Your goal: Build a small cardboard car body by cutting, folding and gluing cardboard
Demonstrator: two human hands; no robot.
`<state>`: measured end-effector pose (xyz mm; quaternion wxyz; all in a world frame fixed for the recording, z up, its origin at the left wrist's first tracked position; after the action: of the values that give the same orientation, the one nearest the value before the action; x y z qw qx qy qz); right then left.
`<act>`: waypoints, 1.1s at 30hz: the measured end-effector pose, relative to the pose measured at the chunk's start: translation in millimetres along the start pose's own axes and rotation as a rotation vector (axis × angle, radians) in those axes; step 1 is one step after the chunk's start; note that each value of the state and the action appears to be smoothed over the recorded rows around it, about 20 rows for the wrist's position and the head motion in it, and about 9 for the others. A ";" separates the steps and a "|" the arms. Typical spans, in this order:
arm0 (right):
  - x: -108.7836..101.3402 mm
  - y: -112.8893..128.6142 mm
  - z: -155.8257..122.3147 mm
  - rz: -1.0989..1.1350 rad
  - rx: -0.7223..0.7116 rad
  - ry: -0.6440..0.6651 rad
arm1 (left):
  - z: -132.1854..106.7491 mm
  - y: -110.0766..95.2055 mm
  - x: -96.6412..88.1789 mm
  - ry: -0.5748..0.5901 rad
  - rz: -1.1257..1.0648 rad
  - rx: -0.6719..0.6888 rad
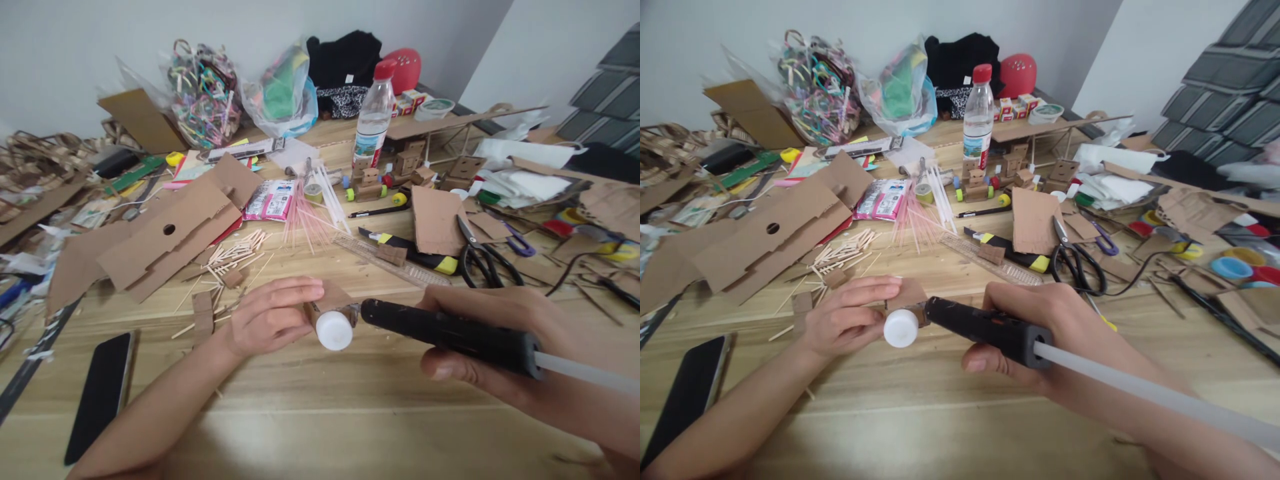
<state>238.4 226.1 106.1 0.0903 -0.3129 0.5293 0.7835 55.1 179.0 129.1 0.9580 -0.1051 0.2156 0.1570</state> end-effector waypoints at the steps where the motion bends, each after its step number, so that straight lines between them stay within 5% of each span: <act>1: -1.0 1.3 -0.3 0.000 -0.008 -0.005 | -0.1 -0.1 -0.1 -0.003 0.001 0.001; 9: -5.5 9.8 -1.8 0.028 -0.195 -0.047 | -0.1 1.7 -1.6 0.012 -0.001 -0.001; 33: 4.3 3.9 0.5 0.042 -0.079 0.011 | -0.9 6.4 -2.8 0.005 -0.011 -0.029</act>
<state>233.0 224.1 106.7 0.0584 -0.3092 0.5048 0.8038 50.1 184.0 128.8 0.9567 -0.1206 0.2151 0.1545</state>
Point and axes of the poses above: each hand's wrist, its own z-axis towards the middle knuckle, its own x-axis out of the palm, y = z × x, the point moved 10 cm from there along z, towards the middle knuckle, and after that the axes turned 12 degrees about -y, right-handed, at the moved point
